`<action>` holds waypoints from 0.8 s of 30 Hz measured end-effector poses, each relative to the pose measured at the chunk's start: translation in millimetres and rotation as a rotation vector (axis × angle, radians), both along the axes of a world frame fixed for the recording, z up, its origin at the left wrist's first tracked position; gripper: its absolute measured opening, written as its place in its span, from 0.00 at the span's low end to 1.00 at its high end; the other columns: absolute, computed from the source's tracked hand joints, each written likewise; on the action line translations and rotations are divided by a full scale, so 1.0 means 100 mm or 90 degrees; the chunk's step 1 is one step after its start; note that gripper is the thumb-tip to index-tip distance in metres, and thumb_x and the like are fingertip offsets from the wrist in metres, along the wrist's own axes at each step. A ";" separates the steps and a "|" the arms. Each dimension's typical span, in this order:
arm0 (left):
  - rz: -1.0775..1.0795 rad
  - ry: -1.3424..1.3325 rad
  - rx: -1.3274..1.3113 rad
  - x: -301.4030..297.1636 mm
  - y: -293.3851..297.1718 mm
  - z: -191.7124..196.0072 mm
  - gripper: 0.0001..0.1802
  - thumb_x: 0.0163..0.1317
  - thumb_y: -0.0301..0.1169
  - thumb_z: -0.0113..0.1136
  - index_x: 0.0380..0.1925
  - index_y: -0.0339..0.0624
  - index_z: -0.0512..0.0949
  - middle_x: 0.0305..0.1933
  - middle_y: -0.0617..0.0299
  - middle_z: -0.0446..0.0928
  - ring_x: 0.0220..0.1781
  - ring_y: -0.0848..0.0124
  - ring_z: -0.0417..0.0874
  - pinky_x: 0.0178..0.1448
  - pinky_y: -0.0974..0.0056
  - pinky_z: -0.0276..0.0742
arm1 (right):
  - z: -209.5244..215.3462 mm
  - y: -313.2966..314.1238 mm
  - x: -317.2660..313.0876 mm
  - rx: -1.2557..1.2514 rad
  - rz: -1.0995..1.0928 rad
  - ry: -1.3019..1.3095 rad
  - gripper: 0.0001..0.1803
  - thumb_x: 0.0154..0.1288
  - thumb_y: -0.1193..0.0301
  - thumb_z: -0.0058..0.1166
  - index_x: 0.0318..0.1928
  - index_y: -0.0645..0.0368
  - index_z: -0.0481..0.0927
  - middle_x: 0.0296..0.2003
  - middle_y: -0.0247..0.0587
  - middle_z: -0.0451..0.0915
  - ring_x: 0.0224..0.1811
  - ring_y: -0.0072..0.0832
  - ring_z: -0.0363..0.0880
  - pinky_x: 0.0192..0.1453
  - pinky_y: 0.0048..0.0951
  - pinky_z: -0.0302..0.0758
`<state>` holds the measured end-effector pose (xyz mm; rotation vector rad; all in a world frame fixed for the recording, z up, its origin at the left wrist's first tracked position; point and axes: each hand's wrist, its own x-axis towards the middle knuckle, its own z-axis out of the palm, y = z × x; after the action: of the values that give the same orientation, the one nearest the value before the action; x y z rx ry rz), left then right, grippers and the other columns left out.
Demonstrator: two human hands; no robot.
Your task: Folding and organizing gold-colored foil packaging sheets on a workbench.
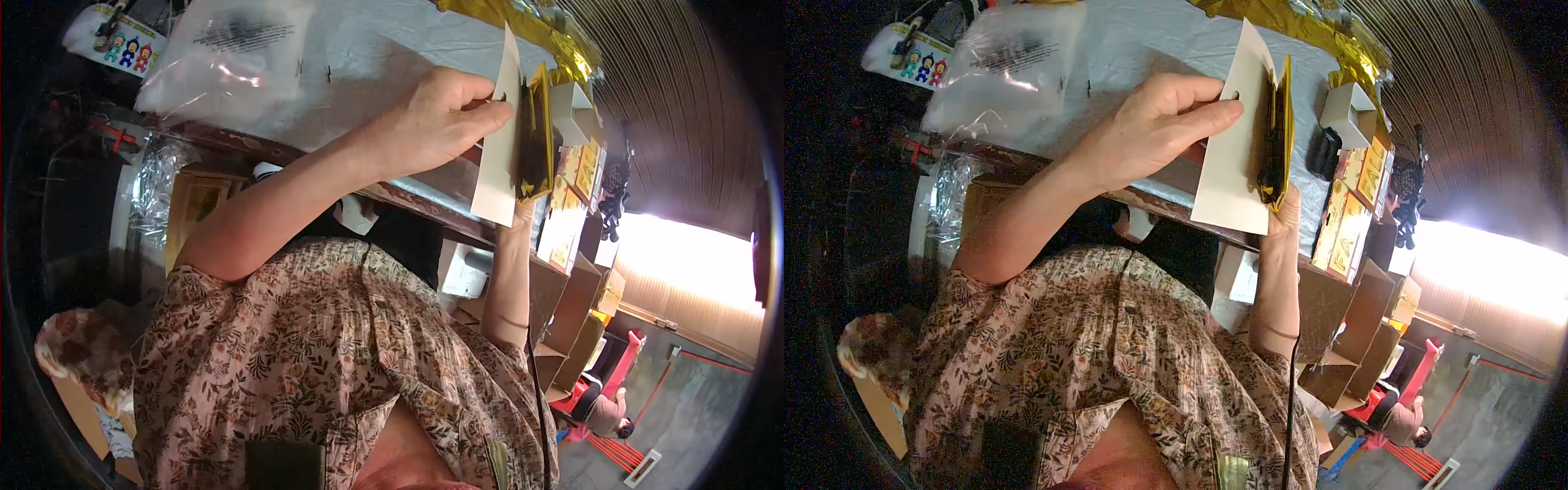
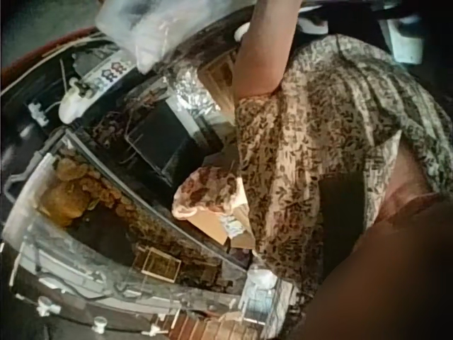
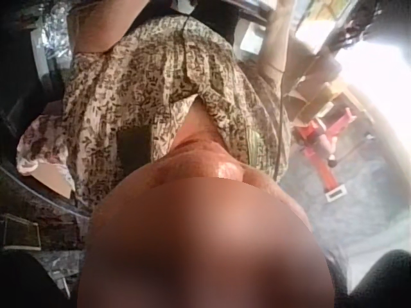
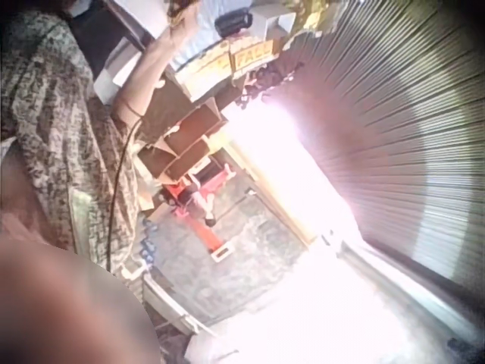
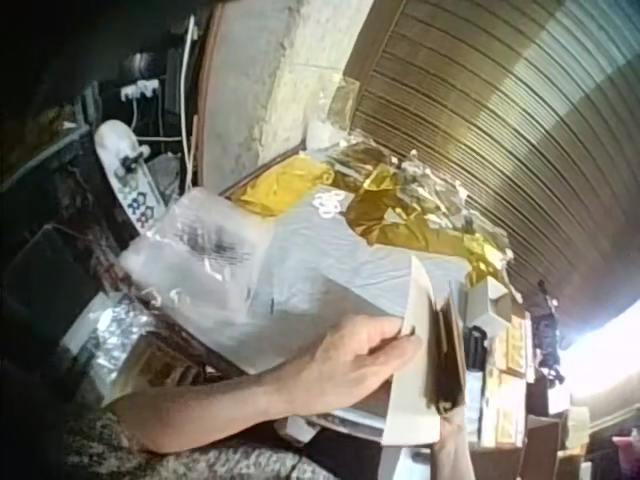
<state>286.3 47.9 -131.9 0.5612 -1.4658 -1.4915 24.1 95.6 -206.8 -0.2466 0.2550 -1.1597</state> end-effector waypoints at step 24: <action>0.018 -0.155 0.074 0.39 -0.21 -0.10 0.34 0.74 0.46 0.59 0.68 0.29 0.66 0.44 0.55 0.84 0.46 0.71 0.84 0.49 0.64 0.81 | 0.10 -0.01 0.10 0.023 -0.085 0.412 0.20 0.66 0.77 0.62 0.56 0.72 0.78 0.50 0.47 0.86 0.49 0.31 0.87 0.60 0.35 0.82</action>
<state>325.7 26.6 -142.1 0.8557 -1.5554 -1.5345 34.3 94.9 -197.3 -0.5784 0.8700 -1.1786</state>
